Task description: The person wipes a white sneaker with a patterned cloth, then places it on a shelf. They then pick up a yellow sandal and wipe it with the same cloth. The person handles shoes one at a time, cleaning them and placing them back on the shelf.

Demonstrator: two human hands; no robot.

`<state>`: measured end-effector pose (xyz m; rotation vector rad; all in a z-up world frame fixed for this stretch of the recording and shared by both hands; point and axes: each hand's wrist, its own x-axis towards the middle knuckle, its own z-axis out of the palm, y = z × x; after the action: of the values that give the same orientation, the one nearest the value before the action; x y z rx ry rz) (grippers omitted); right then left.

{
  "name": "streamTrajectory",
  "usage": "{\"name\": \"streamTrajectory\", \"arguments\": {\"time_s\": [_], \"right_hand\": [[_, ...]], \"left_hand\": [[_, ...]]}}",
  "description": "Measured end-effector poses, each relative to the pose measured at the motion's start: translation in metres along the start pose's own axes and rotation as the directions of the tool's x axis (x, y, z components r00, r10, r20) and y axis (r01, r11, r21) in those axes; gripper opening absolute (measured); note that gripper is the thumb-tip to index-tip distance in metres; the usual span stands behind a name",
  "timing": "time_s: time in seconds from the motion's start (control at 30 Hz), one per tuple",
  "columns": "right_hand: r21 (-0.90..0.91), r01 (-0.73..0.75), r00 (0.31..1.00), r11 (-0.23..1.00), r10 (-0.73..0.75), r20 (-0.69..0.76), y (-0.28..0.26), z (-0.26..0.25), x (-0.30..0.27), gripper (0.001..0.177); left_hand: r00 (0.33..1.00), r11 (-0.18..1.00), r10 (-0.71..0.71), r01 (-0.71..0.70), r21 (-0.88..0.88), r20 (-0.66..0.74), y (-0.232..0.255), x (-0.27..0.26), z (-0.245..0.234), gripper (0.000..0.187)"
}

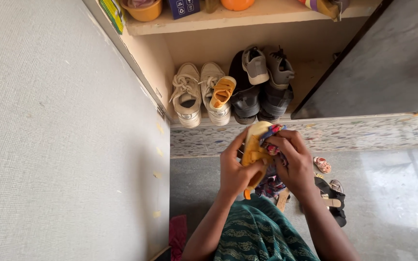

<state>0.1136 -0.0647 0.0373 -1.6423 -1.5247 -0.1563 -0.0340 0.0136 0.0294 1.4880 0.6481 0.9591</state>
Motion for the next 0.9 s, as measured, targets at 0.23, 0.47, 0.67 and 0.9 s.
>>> {"name": "streamTrajectory", "arguments": {"time_s": [0.23, 0.47, 0.67, 0.9], "right_hand": [[0.036, -0.180, 0.984, 0.983, 0.180, -0.013, -0.002, -0.008, -0.003, 0.028], [0.381, -0.290, 0.956, 0.878, 0.252, 0.147, -0.006, 0.030, -0.027, 0.033], [0.333, -0.027, 0.981, 0.942, 0.089, -0.172, -0.003, 0.004, -0.009, 0.030], [0.241, 0.007, 0.990, 0.970, 0.028, -0.140, 0.011, 0.058, -0.021, 0.038]], "left_hand": [[0.977, 0.886, -0.146, 0.199, -0.418, 0.156, -0.026, 0.005, -0.014, 0.076], [0.972, 0.732, -0.149, 0.230, -0.641, 0.179, -0.041, 0.016, -0.039, 0.061], [0.918, 0.559, -0.172, 0.390, -0.732, 0.357, -0.050, 0.026, -0.026, 0.056], [0.956, 0.472, -0.153, 0.293, -0.832, 0.250, -0.042, 0.047, -0.003, 0.049]]}}
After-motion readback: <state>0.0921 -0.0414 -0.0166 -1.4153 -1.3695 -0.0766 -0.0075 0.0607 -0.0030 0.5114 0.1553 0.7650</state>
